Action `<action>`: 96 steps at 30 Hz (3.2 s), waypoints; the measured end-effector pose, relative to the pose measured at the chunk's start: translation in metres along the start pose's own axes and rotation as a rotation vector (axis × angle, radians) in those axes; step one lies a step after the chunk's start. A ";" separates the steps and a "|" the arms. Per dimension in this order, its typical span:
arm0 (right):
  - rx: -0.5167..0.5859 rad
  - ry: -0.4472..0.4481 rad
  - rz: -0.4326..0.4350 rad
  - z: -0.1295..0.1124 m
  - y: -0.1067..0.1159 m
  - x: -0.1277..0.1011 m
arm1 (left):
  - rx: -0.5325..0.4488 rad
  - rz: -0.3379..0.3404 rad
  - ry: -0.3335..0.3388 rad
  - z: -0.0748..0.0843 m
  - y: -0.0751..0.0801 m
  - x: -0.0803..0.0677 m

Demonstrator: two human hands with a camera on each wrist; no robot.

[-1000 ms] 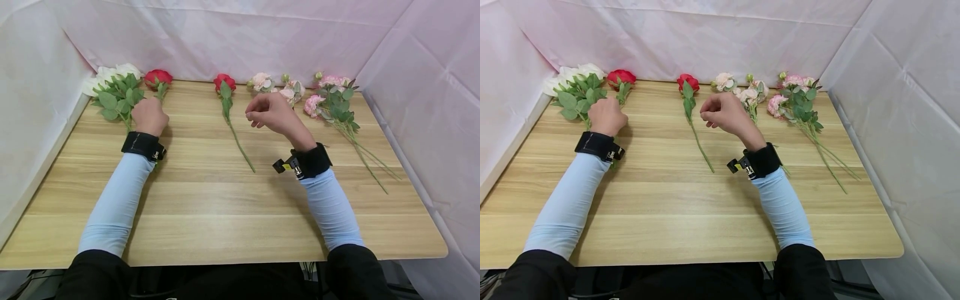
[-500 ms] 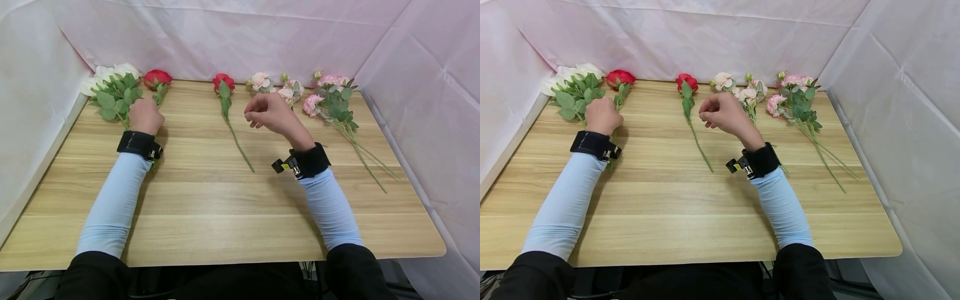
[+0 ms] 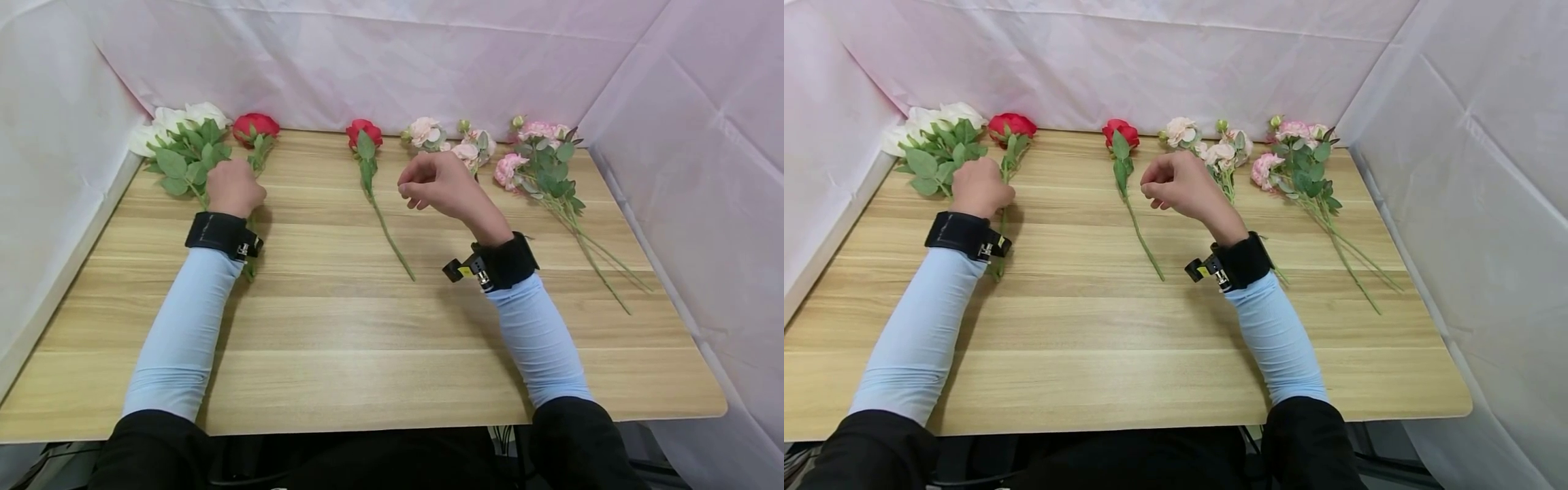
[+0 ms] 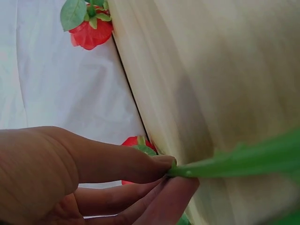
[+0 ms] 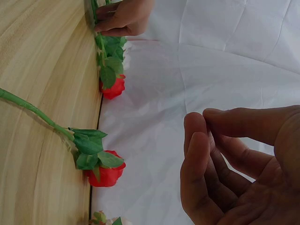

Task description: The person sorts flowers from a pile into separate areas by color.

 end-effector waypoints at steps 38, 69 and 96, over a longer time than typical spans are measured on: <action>-0.030 -0.033 -0.022 0.004 0.002 0.002 | -0.231 0.256 -0.262 0.074 0.061 -0.065; 0.323 0.019 -0.020 0.001 -0.029 0.009 | -0.514 0.007 -0.467 0.151 0.030 -0.119; 0.317 -0.095 0.018 0.023 -0.040 0.037 | -0.470 0.073 -0.472 0.136 0.047 -0.111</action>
Point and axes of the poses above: each hand's wrist, its own x-axis towards the middle knuckle, its own y-axis out of the back of the hand, z = x × y, the point moved 1 cm from there along x, towards the middle knuckle, and after that the axes turned 5 degrees about y, right-handed, at the moved point
